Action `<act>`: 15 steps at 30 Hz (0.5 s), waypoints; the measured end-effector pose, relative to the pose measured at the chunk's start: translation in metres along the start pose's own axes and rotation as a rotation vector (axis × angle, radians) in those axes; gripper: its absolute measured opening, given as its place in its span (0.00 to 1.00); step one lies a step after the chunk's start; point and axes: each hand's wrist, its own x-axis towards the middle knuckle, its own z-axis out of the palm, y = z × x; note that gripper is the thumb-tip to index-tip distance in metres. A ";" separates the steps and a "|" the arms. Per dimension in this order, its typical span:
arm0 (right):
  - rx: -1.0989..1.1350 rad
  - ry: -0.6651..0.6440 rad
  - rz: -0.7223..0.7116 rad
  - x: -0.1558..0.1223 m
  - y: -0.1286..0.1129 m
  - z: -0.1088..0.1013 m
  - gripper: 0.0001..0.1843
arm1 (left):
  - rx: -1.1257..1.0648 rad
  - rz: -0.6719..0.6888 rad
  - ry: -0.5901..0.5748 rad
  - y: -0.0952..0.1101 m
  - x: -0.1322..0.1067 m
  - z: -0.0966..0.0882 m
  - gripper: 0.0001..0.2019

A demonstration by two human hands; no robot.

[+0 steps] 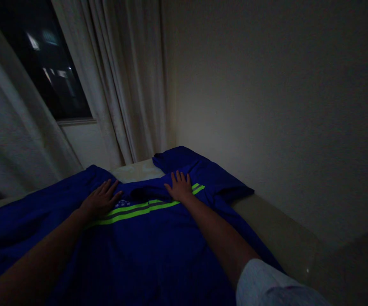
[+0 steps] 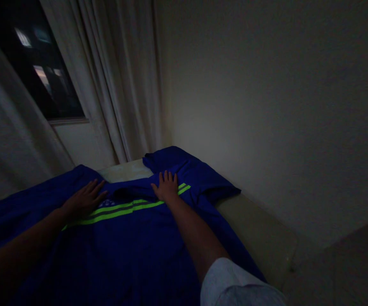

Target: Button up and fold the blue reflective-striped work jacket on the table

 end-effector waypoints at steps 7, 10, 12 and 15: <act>0.143 0.401 0.108 -0.026 0.097 -0.073 0.29 | 0.153 0.264 -0.249 0.008 -0.022 0.031 0.13; 0.024 0.477 0.513 -0.067 0.170 -0.105 0.30 | 0.047 0.179 -0.471 0.015 -0.045 0.046 0.10; 0.030 0.392 0.743 -0.096 0.203 -0.109 0.38 | 0.160 0.117 -0.447 0.020 -0.053 0.060 0.08; 0.107 0.331 0.849 -0.122 0.222 -0.097 0.42 | 0.484 0.285 -0.360 0.034 -0.060 0.096 0.15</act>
